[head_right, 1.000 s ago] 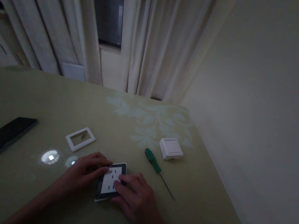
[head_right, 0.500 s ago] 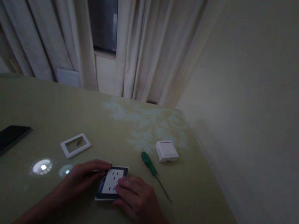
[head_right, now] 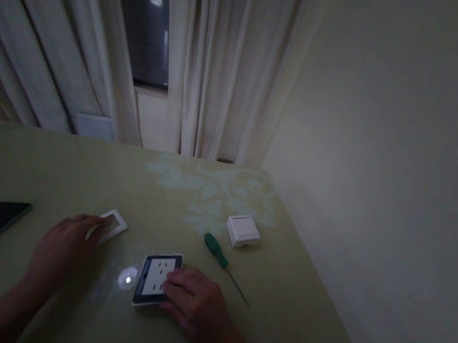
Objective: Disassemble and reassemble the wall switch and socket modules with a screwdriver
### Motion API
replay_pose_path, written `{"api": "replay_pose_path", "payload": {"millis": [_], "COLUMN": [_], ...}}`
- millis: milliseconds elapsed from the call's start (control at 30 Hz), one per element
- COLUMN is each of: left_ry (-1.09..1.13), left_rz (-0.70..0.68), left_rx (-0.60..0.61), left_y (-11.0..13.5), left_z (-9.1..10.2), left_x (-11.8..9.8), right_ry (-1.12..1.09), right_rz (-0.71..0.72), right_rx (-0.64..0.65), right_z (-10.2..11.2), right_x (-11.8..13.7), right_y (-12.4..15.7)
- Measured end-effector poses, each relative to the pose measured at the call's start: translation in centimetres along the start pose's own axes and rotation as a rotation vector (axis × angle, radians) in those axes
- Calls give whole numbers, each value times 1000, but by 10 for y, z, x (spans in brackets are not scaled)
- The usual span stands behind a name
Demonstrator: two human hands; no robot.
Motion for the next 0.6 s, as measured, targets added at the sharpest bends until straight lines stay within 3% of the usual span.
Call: {"api": "replay_pose_path", "payload": {"millis": [200, 600], "left_ry": [-86, -67], "left_rz": [39, 143], "left_rx": [93, 161], "left_y": [-29, -42], "left_z": [-10, -20], "left_x": [-13, 7], "right_ry": [12, 47], "right_rz": [-8, -75], "right_rx": [-4, 111], "right_z": [-7, -14], "right_x": [-5, -8], "right_y": [1, -2]}}
Point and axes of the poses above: each hand's wrist, its own y-axis away from the middle knuckle, its own z-axis out of the back of the hand, x = y × z, the point moved 10 cm from there along -y, towards the middle knuckle, and after that the axes turned 7 degrees about z, right-handed, at the moved point
